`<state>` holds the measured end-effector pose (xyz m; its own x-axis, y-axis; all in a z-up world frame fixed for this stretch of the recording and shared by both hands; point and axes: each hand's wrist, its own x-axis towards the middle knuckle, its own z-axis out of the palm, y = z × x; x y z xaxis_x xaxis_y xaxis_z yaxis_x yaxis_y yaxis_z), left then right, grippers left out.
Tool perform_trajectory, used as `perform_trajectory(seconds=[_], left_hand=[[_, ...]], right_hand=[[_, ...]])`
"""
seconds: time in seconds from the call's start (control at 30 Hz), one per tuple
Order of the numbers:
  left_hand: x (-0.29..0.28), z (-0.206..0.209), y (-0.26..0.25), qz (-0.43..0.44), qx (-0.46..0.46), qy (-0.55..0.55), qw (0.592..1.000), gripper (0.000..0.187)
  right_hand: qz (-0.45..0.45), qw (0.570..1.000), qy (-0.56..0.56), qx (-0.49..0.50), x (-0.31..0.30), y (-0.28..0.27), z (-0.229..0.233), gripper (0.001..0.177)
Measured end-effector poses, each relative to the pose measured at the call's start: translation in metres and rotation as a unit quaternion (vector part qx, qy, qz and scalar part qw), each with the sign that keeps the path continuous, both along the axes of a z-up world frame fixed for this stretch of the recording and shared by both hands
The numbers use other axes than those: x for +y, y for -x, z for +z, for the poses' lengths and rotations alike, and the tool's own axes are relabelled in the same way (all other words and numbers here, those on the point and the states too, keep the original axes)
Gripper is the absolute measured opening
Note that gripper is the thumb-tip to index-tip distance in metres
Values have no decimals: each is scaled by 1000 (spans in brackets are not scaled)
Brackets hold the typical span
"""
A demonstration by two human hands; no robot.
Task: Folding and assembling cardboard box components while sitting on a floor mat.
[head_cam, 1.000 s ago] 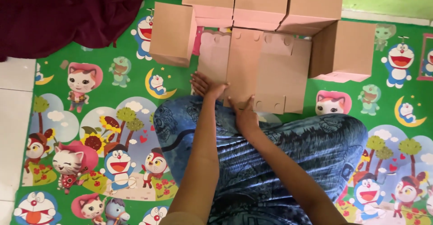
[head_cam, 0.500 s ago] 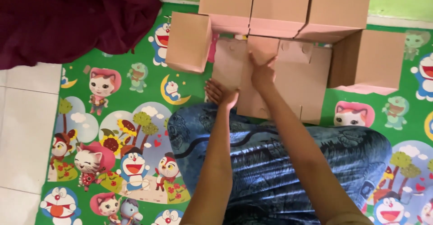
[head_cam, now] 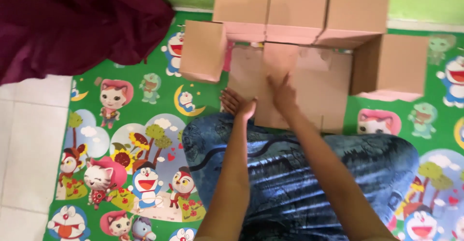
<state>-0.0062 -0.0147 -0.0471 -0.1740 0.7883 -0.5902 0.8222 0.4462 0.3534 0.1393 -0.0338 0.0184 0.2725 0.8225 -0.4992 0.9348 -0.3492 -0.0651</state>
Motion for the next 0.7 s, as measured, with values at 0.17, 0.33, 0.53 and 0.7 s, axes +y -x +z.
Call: perform_trajectory(seconds=[0.17, 0.33, 0.53, 0.7], left_hand=[[-8, -17, 1, -2, -4, -49, 999, 121], [-39, -18, -30, 2, 78, -159, 984, 98], [-46, 20, -40, -27, -61, -64, 996, 79], [-46, -50, -42, -76, -165, -139, 974, 65]], right_hand=[[15, 993, -109, 40, -127, 29, -32, 72], [16, 994, -105, -19, -167, 55, -24, 65], [100, 970, -222, -25, -162, 27, -68, 39], [36, 927, -369, -53, -159, -5, 9, 46]])
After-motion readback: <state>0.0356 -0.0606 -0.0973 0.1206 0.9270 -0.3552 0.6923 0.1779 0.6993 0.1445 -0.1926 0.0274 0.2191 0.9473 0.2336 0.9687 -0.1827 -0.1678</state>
